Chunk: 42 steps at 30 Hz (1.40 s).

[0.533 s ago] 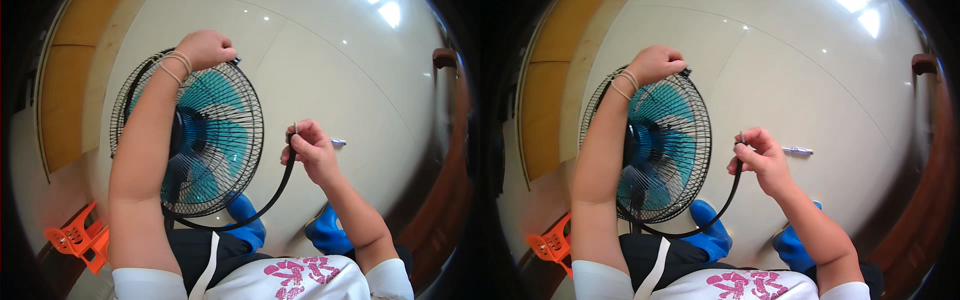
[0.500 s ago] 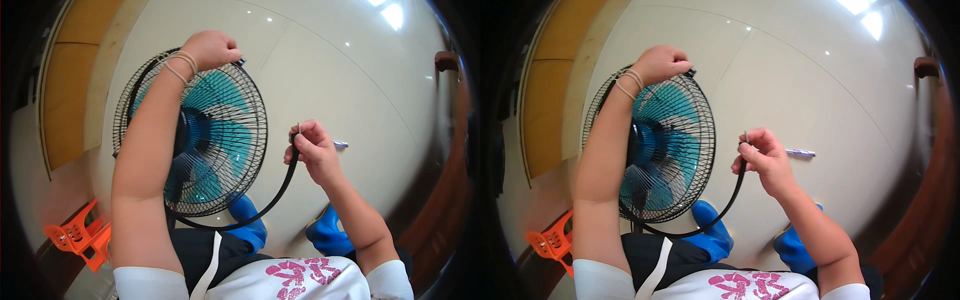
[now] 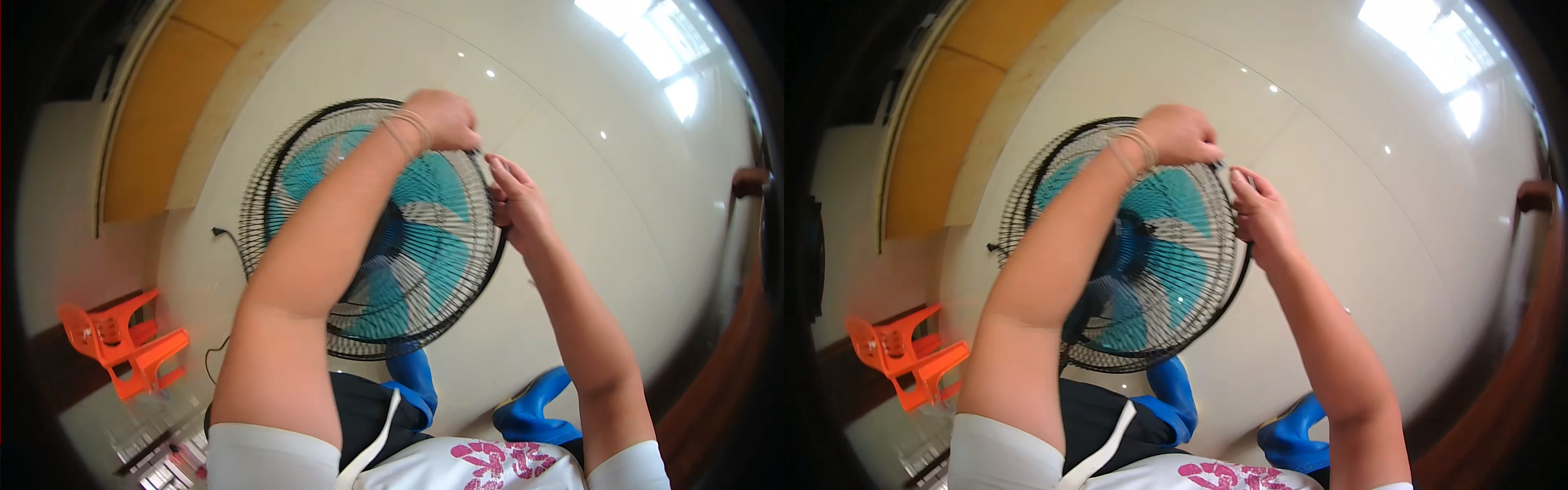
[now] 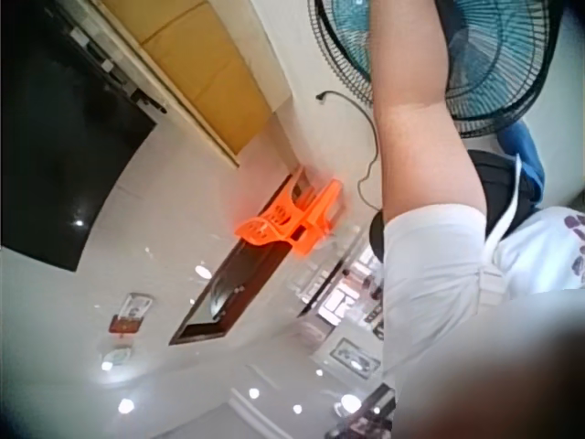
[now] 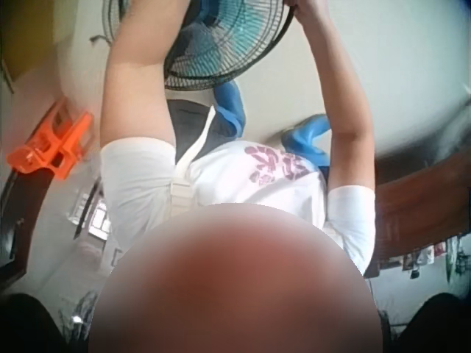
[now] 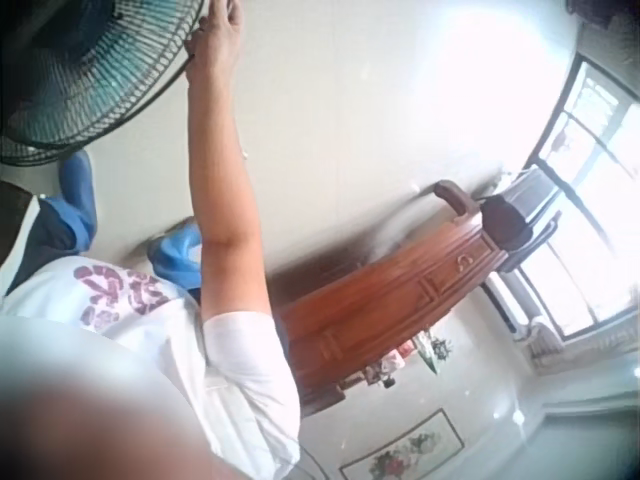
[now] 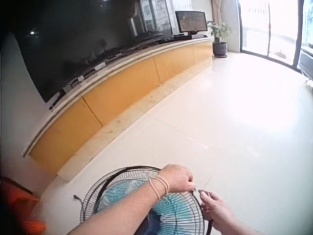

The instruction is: Using a screwdriver to repair the cage of a floor fan.

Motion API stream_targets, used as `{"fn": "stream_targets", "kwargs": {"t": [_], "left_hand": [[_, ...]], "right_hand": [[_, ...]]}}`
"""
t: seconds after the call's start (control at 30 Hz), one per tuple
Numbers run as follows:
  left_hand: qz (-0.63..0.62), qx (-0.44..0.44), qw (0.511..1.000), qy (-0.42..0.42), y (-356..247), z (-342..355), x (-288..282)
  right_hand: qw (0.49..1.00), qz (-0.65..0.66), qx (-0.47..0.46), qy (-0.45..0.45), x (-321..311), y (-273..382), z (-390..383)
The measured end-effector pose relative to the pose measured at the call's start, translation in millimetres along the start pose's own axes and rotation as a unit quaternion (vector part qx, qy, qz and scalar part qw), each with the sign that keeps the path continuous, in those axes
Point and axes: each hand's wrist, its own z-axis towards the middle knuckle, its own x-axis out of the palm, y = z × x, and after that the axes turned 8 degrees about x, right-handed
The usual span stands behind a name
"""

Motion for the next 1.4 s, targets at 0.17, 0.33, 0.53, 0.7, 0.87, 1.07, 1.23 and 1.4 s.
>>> {"fn": "stream_targets", "kwargs": {"t": [0.17,0.33,0.53,0.7,0.87,1.07,1.23,1.4], "left_hand": [[0.048,0.001,0.999,0.007,-12.2,11.1,12.3],[0.045,-0.023,0.998,-0.035,-18.1,13.1,15.8],[0.04,-0.042,0.976,-0.209,-2.7,-39.8,-6.9],[-0.021,-0.117,0.81,-0.575,42.2,-235.8,-24.6],[-0.444,-0.408,0.616,-0.507,38.6,-339.7,99.1],[-0.706,-0.281,0.458,-0.462,-16.9,-314.8,133.8],[-0.608,-0.325,0.511,-0.513,-12.9,-319.3,137.5],[-0.466,-0.351,0.595,-0.552,-2.3,-320.0,154.3]], "right_hand": [[0.997,-0.071,0.01,-0.022,3.4,16.2,16.9],[0.997,-0.062,-0.023,-0.049,11.2,15.3,16.9],[0.995,-0.081,-0.037,-0.044,2.0,15.3,22.2],[0.994,-0.101,-0.032,0.014,-13.6,24.1,22.7],[0.99,-0.124,-0.011,0.062,-31.4,27.5,33.6],[0.989,-0.136,0.035,0.055,-36.0,36.7,34.5],[0.982,-0.149,0.076,0.085,-43.1,41.8,37.1],[0.979,-0.166,0.072,0.09,-51.8,47.8,40.0]]}}
